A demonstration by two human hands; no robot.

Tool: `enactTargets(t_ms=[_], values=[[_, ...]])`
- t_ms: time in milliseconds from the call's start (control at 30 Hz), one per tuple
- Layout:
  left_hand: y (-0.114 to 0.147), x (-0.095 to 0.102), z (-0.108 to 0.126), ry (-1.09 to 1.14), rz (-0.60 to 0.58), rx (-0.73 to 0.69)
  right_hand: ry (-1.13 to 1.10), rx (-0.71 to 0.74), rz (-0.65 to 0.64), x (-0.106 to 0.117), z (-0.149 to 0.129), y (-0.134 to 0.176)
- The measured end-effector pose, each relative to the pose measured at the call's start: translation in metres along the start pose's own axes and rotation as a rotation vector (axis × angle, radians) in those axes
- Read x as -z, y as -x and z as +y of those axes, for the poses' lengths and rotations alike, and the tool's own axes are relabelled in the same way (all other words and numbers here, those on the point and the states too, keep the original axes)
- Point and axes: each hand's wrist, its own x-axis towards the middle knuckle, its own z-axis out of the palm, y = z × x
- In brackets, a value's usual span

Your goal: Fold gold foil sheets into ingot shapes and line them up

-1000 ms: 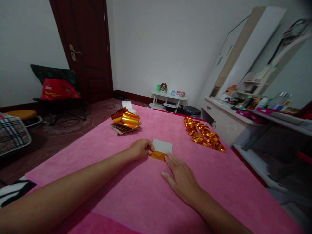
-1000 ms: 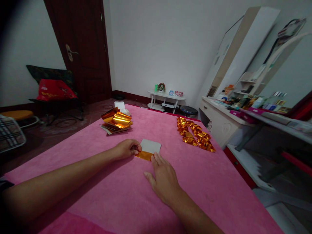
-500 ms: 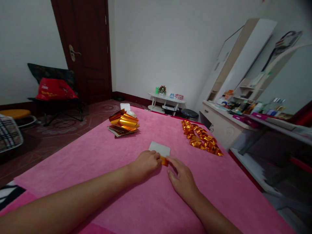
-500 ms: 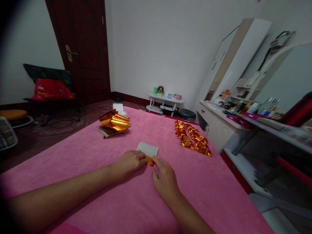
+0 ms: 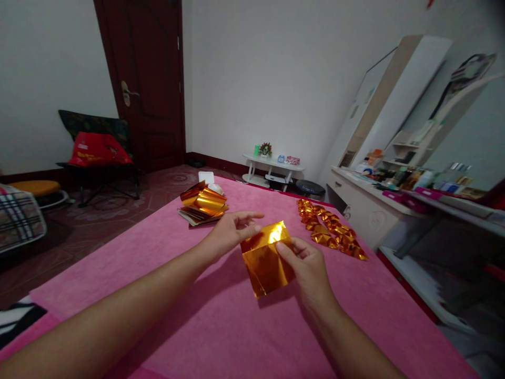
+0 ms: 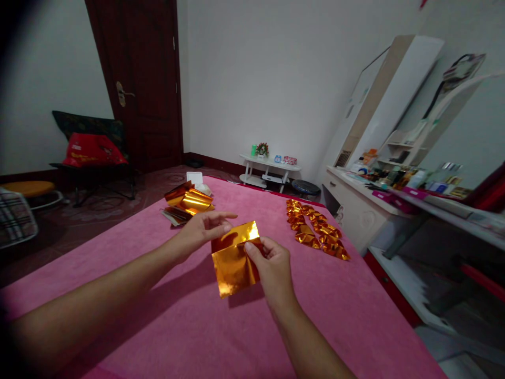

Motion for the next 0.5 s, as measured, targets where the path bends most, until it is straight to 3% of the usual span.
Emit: enactTargets(t_ms=[167,367,500], values=[[0.003,0.011,-0.028,0.206,0.024,0.202,-0.168,-0.066,0.081,-0.007,0.024,0.007],[-0.003,0.017,-0.072,0.253,0.130,0.168,-0.081,-0.052,0.089,0.005,0.062,-0.002],[-0.026,0.008,-0.080,0.204,0.076,0.140,-0.020,-0.044,0.065,0.021,0.073,-0.019]])
